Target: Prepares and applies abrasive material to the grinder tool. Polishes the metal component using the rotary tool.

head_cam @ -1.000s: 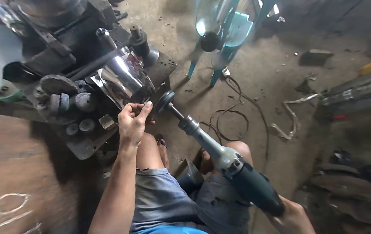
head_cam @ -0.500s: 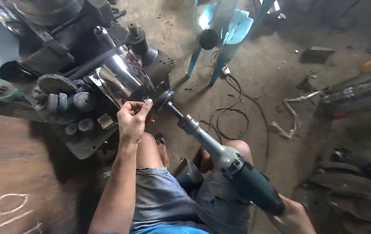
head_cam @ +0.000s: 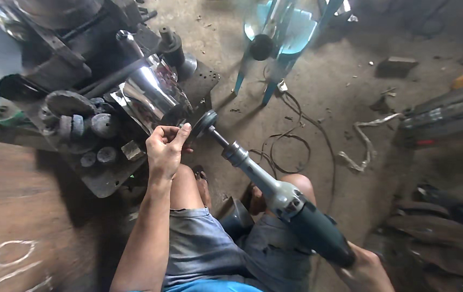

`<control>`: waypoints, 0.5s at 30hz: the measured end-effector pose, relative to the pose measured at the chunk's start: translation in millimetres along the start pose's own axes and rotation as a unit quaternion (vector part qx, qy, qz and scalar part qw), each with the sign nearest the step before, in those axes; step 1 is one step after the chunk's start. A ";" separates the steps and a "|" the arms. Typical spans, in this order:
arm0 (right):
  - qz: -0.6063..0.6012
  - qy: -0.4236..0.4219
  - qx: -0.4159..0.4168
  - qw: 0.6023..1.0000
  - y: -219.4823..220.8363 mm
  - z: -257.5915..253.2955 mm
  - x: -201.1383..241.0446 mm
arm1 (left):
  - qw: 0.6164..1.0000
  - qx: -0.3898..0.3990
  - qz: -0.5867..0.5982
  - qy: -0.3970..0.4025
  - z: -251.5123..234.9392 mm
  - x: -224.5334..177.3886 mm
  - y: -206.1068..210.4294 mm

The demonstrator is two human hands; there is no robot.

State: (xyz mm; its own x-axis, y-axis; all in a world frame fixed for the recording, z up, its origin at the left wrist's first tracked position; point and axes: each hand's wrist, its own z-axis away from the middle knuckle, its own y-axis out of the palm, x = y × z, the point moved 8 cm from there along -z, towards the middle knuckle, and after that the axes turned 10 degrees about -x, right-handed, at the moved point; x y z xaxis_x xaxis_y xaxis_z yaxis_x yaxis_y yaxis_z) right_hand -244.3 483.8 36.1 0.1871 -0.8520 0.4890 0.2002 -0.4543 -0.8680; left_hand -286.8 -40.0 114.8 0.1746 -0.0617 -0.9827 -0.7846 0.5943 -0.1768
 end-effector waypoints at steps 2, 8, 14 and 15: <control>0.000 0.002 0.002 1.000 0.8 0.1 0.4 | 1.000 0.000 0.000 0.001 0.4 0.6 -0.7; 0.001 0.002 0.002 1.000 1.6 -0.5 -1.7 | 1.000 -0.006 0.018 0.012 4.4 3.3 -7.2; 0.000 0.005 0.000 1.000 1.2 -0.4 -0.9 | 0.999 -0.003 0.044 -0.002 10.2 13.6 -13.9; 0.002 0.004 0.001 1.000 1.5 -0.3 -0.9 | 0.999 -0.003 0.044 -0.002 10.4 14.2 -14.8</control>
State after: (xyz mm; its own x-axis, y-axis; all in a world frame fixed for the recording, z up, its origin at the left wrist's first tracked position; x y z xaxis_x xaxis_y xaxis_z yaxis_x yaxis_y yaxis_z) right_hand -244.5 483.8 34.3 0.1797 -0.8561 0.4845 0.2009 -0.4502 -0.8700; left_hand -266.5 -41.3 104.0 0.1074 -0.0053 -0.9942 -0.8010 0.5919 -0.0897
